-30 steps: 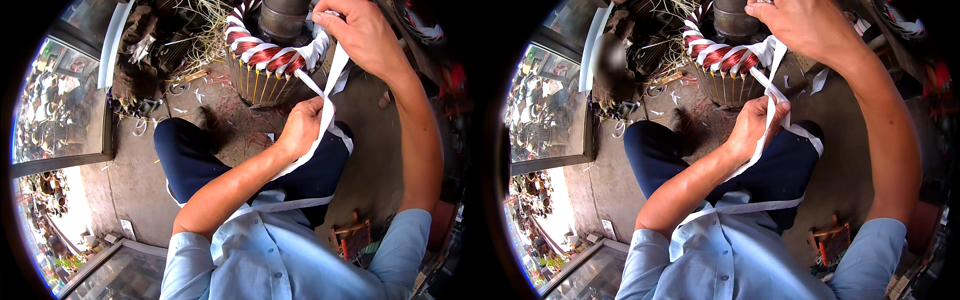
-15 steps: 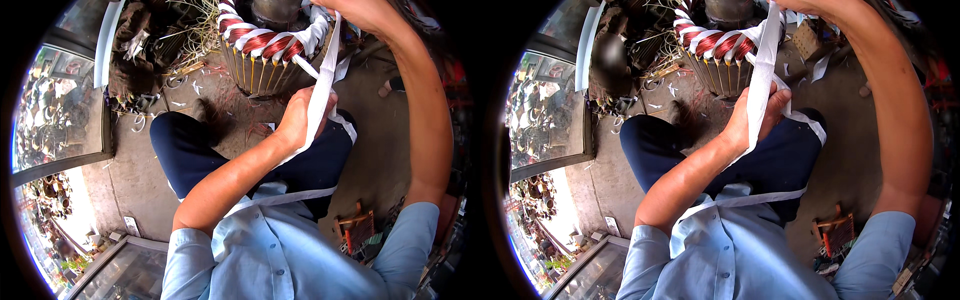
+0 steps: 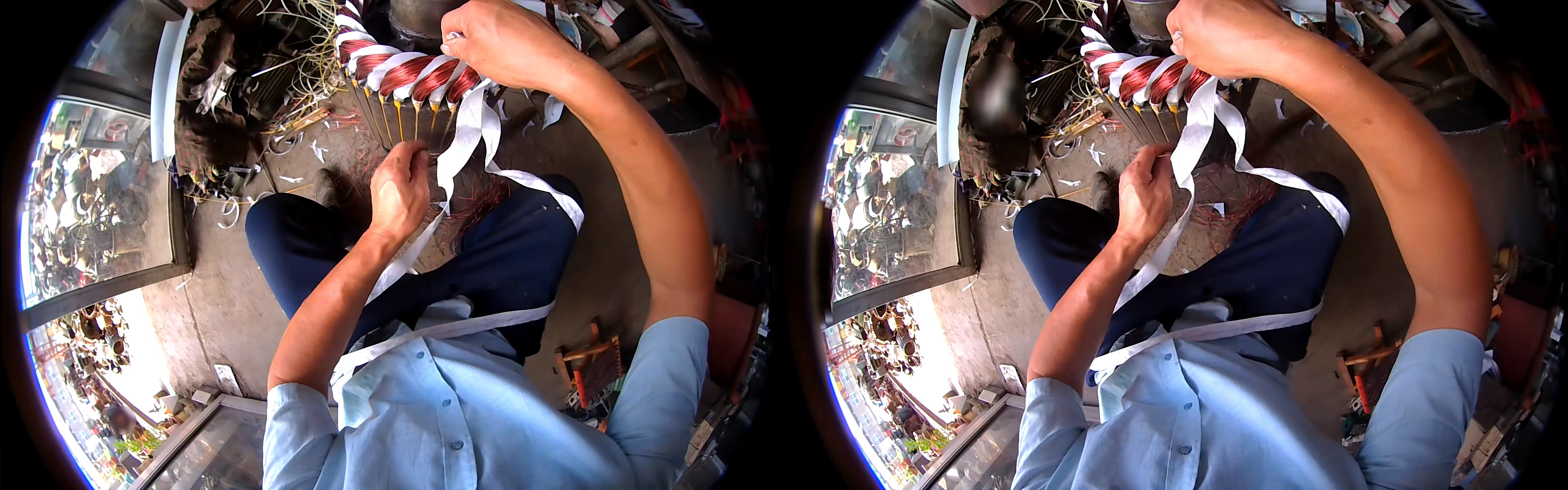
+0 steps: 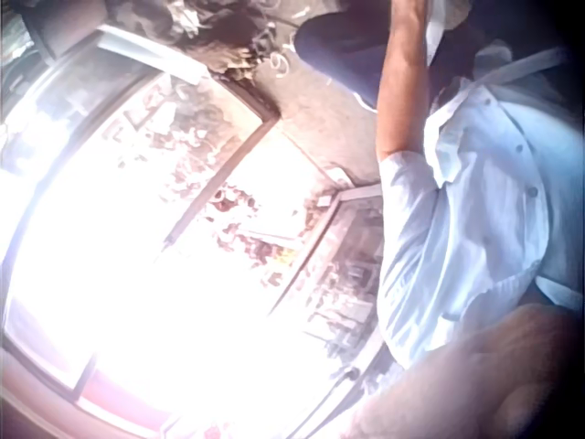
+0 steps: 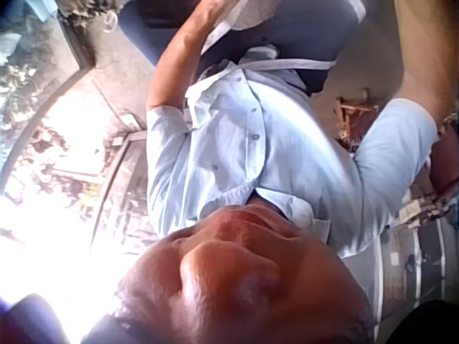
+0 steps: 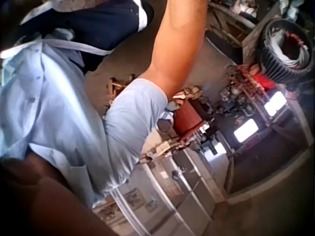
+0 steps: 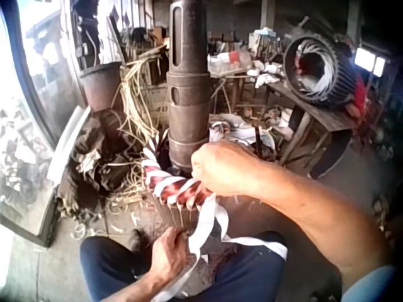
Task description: The person wraps white insulating tape around the windings of a large motor stator and threads thin red wires through the component slots by hand.
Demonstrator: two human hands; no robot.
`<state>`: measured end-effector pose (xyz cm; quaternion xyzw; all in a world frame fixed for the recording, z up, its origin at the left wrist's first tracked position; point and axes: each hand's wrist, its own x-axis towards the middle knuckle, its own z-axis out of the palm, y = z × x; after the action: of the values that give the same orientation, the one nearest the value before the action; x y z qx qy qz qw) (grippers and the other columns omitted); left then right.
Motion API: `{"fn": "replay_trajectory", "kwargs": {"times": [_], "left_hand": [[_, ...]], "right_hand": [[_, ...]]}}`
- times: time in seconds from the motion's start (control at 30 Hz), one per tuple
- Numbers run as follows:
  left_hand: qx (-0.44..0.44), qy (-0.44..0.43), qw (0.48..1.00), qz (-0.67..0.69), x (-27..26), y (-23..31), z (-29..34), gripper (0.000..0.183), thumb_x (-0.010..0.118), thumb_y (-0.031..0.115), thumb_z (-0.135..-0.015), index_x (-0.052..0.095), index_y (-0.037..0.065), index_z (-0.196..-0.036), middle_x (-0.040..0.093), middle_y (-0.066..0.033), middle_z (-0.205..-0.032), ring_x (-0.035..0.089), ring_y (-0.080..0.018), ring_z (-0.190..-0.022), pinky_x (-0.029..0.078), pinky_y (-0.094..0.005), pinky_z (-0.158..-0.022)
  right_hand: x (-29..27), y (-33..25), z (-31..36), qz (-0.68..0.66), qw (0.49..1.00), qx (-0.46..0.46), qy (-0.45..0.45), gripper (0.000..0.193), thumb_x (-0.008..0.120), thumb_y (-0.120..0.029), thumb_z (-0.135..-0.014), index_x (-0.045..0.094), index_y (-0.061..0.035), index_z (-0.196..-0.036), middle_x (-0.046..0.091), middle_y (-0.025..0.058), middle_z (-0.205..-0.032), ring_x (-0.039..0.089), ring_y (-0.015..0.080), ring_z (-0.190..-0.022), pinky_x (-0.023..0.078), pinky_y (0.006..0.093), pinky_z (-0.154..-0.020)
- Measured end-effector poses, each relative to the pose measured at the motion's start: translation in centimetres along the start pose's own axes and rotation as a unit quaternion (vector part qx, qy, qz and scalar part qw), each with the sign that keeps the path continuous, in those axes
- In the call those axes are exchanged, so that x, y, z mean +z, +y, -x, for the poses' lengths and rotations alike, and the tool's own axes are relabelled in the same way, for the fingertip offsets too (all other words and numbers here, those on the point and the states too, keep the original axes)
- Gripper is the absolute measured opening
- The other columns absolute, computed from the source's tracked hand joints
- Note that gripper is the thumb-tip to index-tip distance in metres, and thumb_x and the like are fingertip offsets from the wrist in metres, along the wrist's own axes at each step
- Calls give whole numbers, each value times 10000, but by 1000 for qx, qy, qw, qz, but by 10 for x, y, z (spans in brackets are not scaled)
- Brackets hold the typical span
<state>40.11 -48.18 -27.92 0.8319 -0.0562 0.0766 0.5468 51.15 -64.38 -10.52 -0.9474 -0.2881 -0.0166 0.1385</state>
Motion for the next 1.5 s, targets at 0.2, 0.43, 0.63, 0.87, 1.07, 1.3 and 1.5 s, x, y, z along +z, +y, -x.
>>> {"fn": "replay_trajectory", "kwargs": {"times": [0.2, 0.43, 0.63, 0.87, 1.07, 1.3, 1.5], "left_hand": [[346, 17, 905, -247, -1, 13, -30, 486, 626, 50, -737, 600, 139, -1215, 530, -66, -834, 587, -255, -711, 491, -393, -626], [370, 40, 885, -279, -2, 32, -45, 317, 680, 86, -734, 666, 131, -1048, 529, -46, -820, 602, -228, -701, 512, -359, -578], [365, -17, 922, -128, -10, 55, -34, 142, 698, 105, -757, 645, 50, -876, 624, -91, -1012, 594, -311, -864, 490, -432, -770], [258, -125, 958, 14, -34, 49, 16, 57, 637, 62, -908, 627, 17, -942, 671, -107, -943, 643, -320, -1056, 510, -395, -875], [196, -191, 956, 108, -82, 72, 77, 129, 589, 135, -959, 605, 8, -969, 675, -89, -922, 665, -282, -1026, 396, -487, -1068], [80, -13, 951, 298, -175, 82, 155, 247, 601, 244, -967, 575, 0, -930, 599, -118, -767, 648, -271, -820, 495, -491, -941], [69, 70, 932, 350, -246, 108, 224, 245, 619, 254, -957, 550, 28, -890, 492, -68, -650, 546, -220, -604, 542, -463, -781]], "right_hand": [[14, 8, -3, 23, 1000, 14, -2, 206, 583, -188, -916, 689, -13, -941, 672, 162, -752, 677, 284, -728, 509, 413, -670], [21, 1, 26, -119, 989, 62, 56, 489, 629, -154, -835, 542, 58, -1267, 620, 252, -1210, 621, 350, -1109, 481, 392, -959], [11, -18, 82, -573, 801, 160, 67, 575, 690, -163, -872, 455, 56, -1348, 651, 111, -940, 638, 141, -804, 495, 280, -733], [15, -62, 171, -743, 640, 164, 111, 562, 546, -106, -941, 321, 52, -1432, 554, 61, -785, 578, 178, -721, 510, 376, -800], [62, -88, 214, -805, 552, 169, 136, 600, 586, -77, -931, 286, 31, -1440, 620, 124, -846, 609, 197, -710, 516, 341, -720], [92, -84, 192, -770, 582, 202, 163, 566, 619, -69, -907, 346, 29, -1394, 633, 126, -878, 631, 169, -695, 532, 305, -642], [145, -89, 149, -354, 854, 149, 351, 598, 699, -20, -805, 439, -57, -1341, 585, 137, -1182, 593, 215, -1048, 518, 367, -817]]}}
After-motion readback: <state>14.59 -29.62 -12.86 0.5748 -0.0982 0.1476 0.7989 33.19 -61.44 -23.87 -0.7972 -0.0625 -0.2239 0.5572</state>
